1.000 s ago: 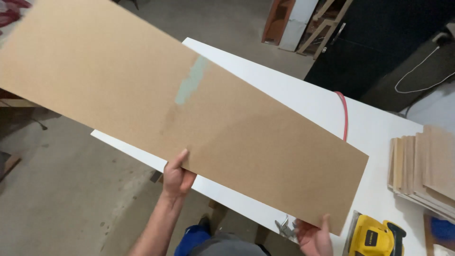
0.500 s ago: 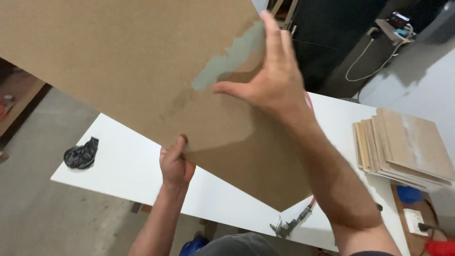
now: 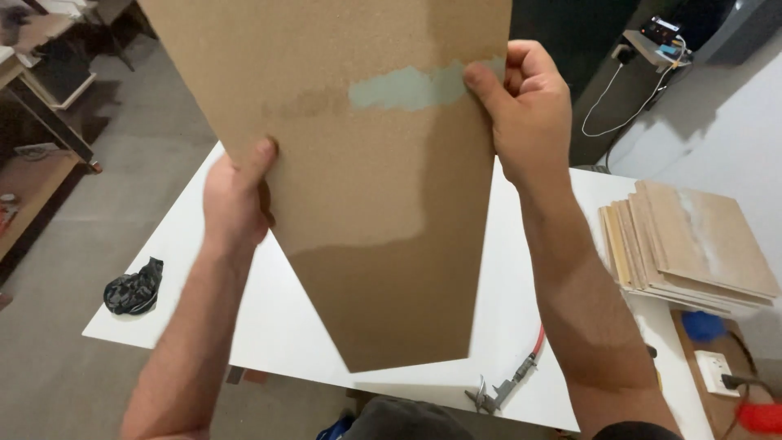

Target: The person uses a yellow electric sander to smooth the surface of a small wooden board on a white table. They then use a metal tool to scrape the board's surface, flip it over, and place it on a stack of similar boards. Finally, they pick up a larger board from the floor and place it on the table.

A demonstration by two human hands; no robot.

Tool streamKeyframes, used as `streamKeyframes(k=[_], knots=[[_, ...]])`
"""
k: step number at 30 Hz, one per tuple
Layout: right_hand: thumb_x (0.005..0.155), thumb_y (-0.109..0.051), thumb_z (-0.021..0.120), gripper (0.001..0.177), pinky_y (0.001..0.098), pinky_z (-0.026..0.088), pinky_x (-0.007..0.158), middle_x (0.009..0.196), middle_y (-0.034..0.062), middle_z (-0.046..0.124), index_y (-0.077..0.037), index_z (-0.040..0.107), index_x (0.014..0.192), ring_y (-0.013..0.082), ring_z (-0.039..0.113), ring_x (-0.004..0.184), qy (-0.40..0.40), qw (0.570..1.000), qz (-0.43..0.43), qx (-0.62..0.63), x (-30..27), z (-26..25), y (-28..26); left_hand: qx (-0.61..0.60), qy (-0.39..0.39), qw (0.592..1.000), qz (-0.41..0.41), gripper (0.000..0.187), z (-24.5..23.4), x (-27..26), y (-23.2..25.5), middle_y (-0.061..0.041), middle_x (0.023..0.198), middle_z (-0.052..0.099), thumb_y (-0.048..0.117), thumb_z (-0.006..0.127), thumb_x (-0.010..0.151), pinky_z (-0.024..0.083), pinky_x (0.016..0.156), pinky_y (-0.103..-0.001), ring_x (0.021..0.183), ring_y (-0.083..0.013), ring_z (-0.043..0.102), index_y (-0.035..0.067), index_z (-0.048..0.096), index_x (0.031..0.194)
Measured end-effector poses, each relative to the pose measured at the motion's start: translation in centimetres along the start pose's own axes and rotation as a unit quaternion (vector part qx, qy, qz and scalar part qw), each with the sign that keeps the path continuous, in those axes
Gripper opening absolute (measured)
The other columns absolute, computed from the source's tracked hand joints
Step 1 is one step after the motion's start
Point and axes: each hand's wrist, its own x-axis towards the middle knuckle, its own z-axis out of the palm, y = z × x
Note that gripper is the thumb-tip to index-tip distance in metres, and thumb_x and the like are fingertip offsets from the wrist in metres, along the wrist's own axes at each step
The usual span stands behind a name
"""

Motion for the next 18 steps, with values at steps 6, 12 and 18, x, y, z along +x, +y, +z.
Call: streamKeyframes(k=[6,12,18], knots=[[0.096,-0.020,0.066,0.027,0.0338,0.063,0.069,0.104,0.0032,0.066,-0.003,0.064,0.118,0.0178,0.068,0.085,-0.052,0.992,0.112,0.022,-7.3,-4.3,9.4,0.358,0.007,0.934,0.002,0.043,2.3,5.2,2.3,0.008,0.064,0.041,0.054,0.068,0.087,0.025,0.046,-0.027,0.055,-0.0063,0.035,0.019,0.045,0.074],[0.086,0.006,0.070,0.042,0.0531,0.065,0.073,0.100,0.0268,0.073,0.010,0.058,0.126,0.0349,0.075,0.085,0.041,0.926,0.299,0.226,-20.2,-3.5,17.9,0.552,-0.147,0.810,0.130,0.069,1.1,13.0,-10.5,-0.022,0.066,0.065,0.066,0.077,0.092,0.053,0.067,-0.052,0.070,-0.0468,0.069,0.000,0.070,0.076],[0.090,0.006,0.062,0.059,0.0640,0.058,0.088,0.134,0.0210,0.065,-0.003,0.049,0.146,0.0415,0.069,0.110,0.071,0.835,0.430,0.335,-29.4,-2.0,26.0,0.657,-0.283,0.698,-0.022,0.089,4.6,9.1,-16.0,-0.031,0.096,0.074,0.083,0.053,0.088,0.052,0.093,-0.060,0.106,-0.0523,0.068,-0.002,0.077,0.090]])
